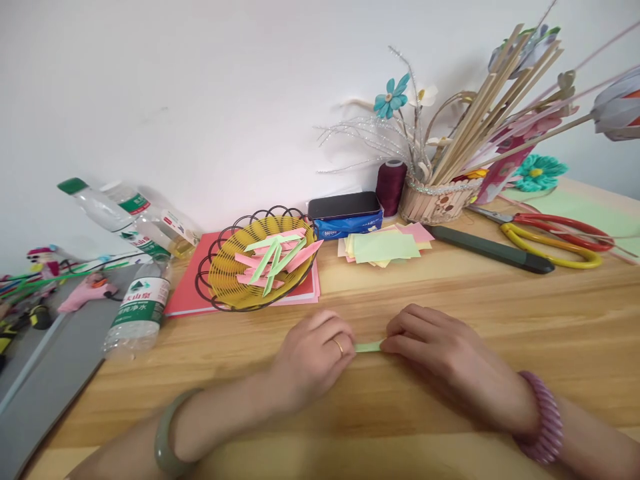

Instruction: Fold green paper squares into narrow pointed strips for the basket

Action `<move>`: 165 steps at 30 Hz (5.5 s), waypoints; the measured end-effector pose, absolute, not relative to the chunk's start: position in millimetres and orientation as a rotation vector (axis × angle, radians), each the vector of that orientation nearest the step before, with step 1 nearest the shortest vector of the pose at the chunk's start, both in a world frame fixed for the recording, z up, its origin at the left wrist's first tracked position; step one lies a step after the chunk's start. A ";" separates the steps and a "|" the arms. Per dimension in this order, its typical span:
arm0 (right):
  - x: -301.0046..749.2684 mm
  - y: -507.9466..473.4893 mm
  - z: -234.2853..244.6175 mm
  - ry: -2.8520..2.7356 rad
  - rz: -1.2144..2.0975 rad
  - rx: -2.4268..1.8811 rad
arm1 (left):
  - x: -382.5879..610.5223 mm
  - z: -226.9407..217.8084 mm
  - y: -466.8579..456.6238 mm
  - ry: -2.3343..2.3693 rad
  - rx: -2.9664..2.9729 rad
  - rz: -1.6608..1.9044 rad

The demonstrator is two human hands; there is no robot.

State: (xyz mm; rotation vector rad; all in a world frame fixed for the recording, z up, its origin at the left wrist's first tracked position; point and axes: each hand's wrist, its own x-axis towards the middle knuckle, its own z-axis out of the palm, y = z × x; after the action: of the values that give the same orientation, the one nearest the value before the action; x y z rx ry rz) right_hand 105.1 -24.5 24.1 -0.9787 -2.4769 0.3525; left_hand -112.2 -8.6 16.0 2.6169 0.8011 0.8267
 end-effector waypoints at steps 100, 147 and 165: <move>93.4 11.0 34.4 -2.088 0.792 -1.117 | -114.2 20.7 3.5 1.161 1.636 0.971; 116.1 8.2 41.9 -2.467 0.890 -1.032 | -117.5 24.2 -5.2 1.120 2.030 0.661; 136.5 34.8 80.4 -2.032 -0.073 -1.198 | -118.4 23.3 -8.9 1.008 2.046 0.730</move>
State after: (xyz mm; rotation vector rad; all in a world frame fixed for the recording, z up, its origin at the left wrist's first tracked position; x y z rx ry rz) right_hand 136.5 34.8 80.4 -1.1982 -2.0315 -0.0727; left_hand -118.4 -8.9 23.3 2.0460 1.0077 0.7296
